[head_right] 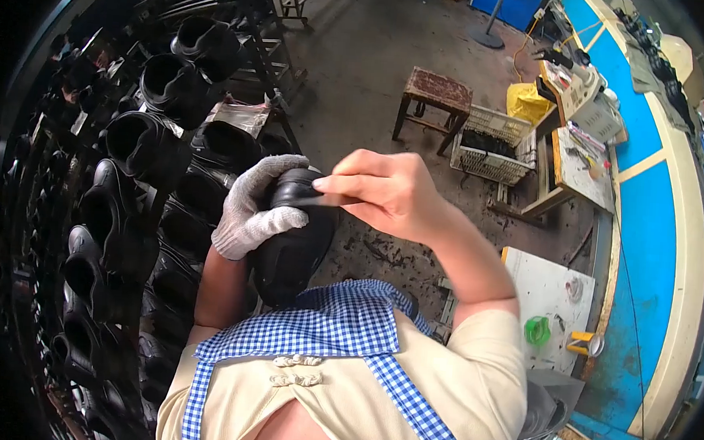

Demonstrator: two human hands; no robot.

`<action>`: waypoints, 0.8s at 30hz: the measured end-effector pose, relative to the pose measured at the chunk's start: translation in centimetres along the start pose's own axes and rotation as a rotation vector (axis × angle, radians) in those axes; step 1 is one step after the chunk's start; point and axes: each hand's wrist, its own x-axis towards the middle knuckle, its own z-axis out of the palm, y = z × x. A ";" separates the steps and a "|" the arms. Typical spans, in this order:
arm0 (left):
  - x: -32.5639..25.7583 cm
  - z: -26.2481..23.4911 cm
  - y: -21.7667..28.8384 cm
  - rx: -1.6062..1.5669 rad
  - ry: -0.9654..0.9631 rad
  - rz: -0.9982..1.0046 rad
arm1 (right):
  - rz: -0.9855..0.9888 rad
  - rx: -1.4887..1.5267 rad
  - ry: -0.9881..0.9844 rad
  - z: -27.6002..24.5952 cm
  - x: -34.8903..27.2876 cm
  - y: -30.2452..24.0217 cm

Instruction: Trimming excess material from the soles and edges of black shoes using a small knife.

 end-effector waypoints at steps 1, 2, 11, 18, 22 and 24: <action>0.0 -0.4 0.2 0.003 -0.023 -0.014 | -0.077 -0.114 -0.117 -0.1 1.2 -0.4; -0.1 -0.7 0.3 0.007 -0.046 -0.028 | -0.154 -0.228 -0.234 -0.1 2.0 -0.9; -0.4 1.8 -1.7 0.188 -0.304 0.009 | -0.324 -0.639 -0.801 -1.7 1.7 -4.6; -0.7 2.6 -2.4 0.083 -0.354 -0.061 | -0.334 -0.635 -0.799 -0.9 0.6 -4.1; -0.4 2.3 -1.7 -0.090 -0.285 -0.125 | -0.130 -0.270 -0.552 -0.9 0.7 -1.8; 0.0 2.0 -0.7 -0.019 -0.254 -0.179 | 0.002 -0.110 -0.485 -0.8 0.5 -0.9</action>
